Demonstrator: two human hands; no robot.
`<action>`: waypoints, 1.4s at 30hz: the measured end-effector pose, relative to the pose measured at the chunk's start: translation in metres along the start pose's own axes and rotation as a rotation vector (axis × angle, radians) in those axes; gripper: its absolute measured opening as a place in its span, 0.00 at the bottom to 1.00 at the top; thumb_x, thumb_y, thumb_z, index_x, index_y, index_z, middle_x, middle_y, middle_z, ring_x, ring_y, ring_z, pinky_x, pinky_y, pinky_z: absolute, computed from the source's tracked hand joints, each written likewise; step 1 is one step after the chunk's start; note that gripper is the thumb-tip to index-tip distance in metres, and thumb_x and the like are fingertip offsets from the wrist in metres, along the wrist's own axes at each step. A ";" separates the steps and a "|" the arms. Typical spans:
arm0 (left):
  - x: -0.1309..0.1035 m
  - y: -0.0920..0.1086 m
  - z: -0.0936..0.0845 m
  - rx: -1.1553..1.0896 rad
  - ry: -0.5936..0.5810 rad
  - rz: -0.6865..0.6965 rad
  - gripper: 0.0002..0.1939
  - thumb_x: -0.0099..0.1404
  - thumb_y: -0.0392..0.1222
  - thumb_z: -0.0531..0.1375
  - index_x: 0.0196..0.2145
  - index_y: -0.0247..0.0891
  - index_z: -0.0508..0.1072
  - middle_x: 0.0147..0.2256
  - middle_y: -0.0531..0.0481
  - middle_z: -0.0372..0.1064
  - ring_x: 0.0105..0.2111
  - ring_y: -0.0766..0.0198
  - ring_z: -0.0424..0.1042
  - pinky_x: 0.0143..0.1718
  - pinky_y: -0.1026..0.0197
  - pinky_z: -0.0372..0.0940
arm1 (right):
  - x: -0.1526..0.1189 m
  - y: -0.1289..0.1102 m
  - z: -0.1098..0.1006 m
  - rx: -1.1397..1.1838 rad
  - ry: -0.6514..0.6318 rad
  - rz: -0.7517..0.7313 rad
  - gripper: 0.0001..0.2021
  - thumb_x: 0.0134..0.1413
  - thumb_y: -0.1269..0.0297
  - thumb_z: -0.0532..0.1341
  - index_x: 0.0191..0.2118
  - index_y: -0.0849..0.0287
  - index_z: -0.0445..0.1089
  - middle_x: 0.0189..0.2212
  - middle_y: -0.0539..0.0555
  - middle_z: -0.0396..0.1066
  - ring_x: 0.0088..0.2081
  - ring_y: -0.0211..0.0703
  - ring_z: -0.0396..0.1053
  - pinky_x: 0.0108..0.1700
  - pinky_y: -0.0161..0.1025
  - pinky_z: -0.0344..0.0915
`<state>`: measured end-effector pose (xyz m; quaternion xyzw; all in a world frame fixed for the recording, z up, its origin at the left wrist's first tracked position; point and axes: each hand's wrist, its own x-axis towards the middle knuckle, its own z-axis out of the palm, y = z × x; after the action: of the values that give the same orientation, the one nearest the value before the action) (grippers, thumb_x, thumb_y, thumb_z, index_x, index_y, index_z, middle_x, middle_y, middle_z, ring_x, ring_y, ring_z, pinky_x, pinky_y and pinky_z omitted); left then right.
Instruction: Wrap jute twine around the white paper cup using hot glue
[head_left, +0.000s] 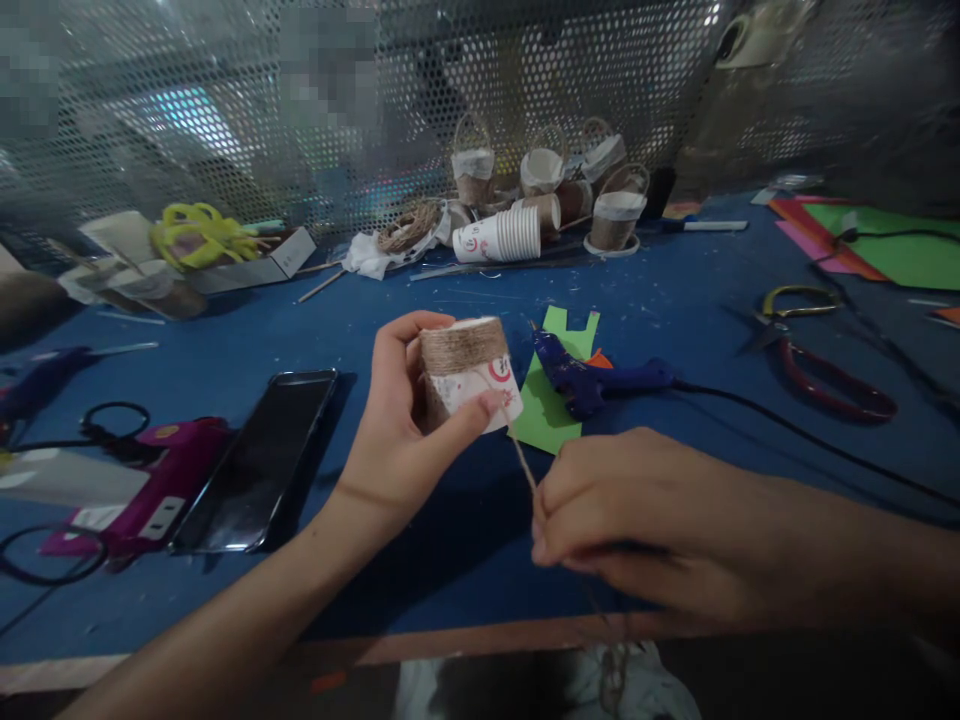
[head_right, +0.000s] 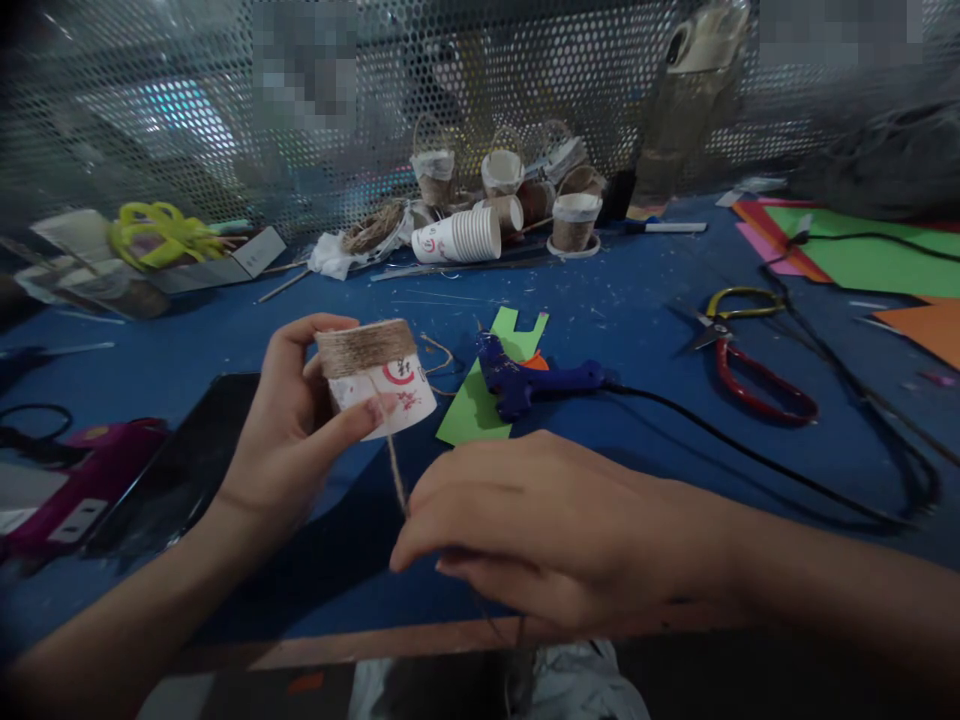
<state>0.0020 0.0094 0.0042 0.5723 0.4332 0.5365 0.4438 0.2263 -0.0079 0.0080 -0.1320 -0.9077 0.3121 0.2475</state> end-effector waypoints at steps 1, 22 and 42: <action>0.000 0.000 0.001 -0.005 0.013 -0.010 0.27 0.57 0.40 0.72 0.49 0.45 0.63 0.41 0.52 0.72 0.37 0.61 0.75 0.38 0.62 0.70 | 0.001 0.000 0.000 -0.024 -0.054 -0.044 0.11 0.67 0.75 0.59 0.51 0.61 0.73 0.47 0.55 0.78 0.47 0.39 0.73 0.50 0.35 0.70; 0.001 0.015 -0.003 -0.396 -0.061 -0.275 0.24 0.64 0.63 0.62 0.47 0.42 0.75 0.50 0.44 0.79 0.40 0.49 0.82 0.42 0.50 0.77 | -0.007 0.036 -0.036 -0.536 0.407 0.530 0.11 0.68 0.60 0.58 0.46 0.54 0.77 0.42 0.56 0.81 0.42 0.54 0.78 0.44 0.48 0.70; 0.001 0.008 -0.001 -0.452 -0.306 -0.503 0.28 0.66 0.67 0.58 0.41 0.40 0.81 0.38 0.40 0.79 0.32 0.49 0.80 0.28 0.49 0.77 | -0.011 0.045 -0.035 -0.456 0.354 0.650 0.17 0.73 0.55 0.47 0.37 0.55 0.67 0.42 0.60 0.78 0.41 0.53 0.74 0.43 0.49 0.66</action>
<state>0.0016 0.0089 0.0122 0.4093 0.3595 0.4011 0.7365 0.2583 0.0400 -0.0009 -0.5137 -0.8082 0.1377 0.2527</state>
